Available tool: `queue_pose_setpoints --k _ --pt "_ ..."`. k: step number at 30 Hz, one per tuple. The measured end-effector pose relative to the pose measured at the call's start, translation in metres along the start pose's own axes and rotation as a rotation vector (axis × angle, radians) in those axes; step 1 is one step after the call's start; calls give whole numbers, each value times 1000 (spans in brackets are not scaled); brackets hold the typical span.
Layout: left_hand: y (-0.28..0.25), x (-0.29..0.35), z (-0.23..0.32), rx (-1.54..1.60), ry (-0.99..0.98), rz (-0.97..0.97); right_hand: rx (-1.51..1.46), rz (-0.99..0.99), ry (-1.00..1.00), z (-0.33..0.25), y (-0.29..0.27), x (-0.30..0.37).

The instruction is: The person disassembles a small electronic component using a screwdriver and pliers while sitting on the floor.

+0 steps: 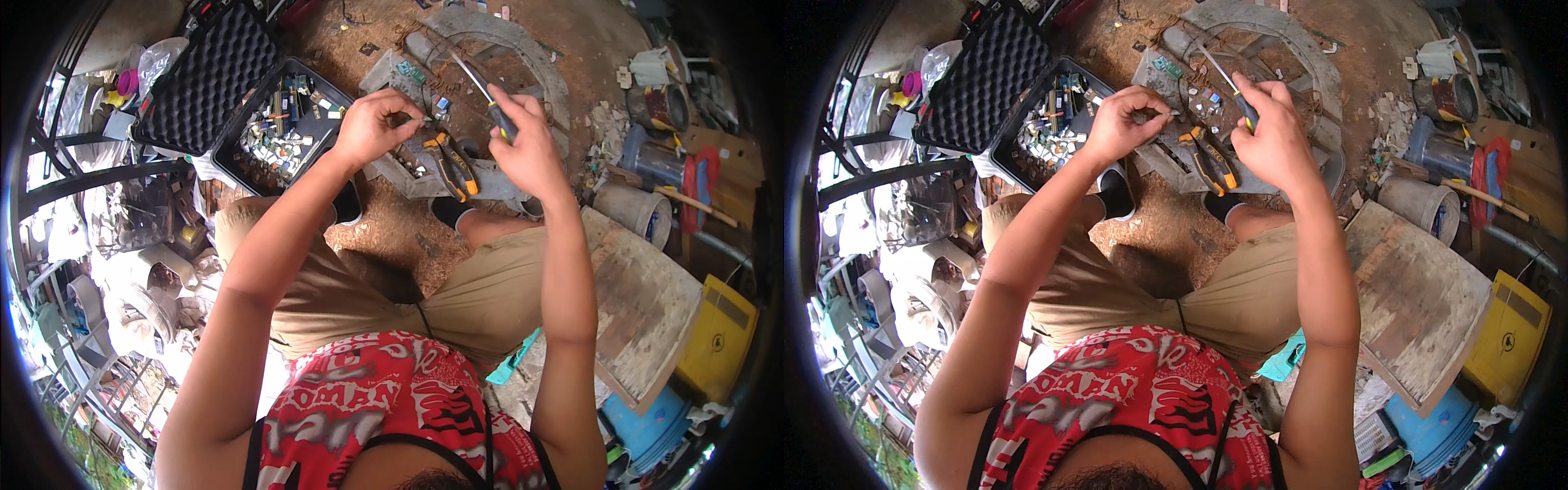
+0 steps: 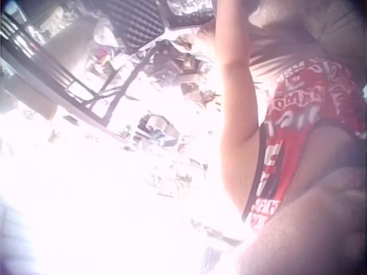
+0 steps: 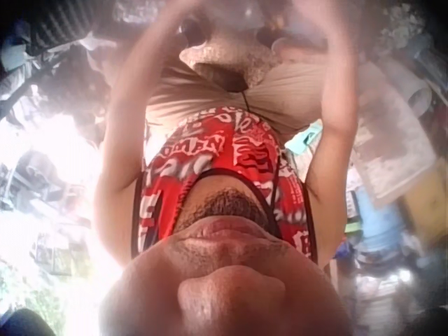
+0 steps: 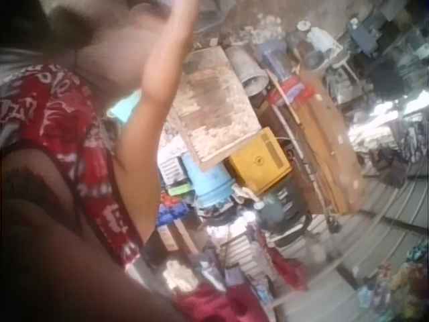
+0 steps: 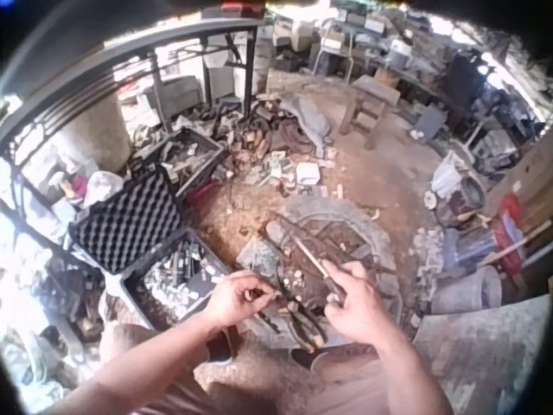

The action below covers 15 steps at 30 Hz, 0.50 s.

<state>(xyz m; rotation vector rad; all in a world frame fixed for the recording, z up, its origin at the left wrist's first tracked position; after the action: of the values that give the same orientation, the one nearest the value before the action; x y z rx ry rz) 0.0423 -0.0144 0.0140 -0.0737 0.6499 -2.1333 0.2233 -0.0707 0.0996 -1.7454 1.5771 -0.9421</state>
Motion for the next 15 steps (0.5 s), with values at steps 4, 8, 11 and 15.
queue_pose_setpoints --k 4,8,11,15 --pt "14 1 -21 -45 -43 -10 -84 20 -38 -23 -32 7" --pt "18 -1 -32 -35 -57 -2 -64 111 -200 -41 -48 10" --pt "20 0 -38 -18 -122 -26 -221 93 -167 -42 -47 10" --pt "22 1 -35 -34 -115 -32 -408 232 -294 -46 -49 9"
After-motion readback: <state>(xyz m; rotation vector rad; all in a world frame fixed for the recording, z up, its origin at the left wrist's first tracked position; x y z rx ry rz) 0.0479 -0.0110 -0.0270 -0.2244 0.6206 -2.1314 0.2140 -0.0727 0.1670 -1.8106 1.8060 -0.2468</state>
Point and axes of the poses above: each hand's wrist, its own x-axis away from the middle knuckle, its own y-axis out of the palm, z = x × y, the point moved 10 cm from there along -x, towards the middle knuckle, and after that the axes turned 8 degrees about -z, right-handed, at the moved point
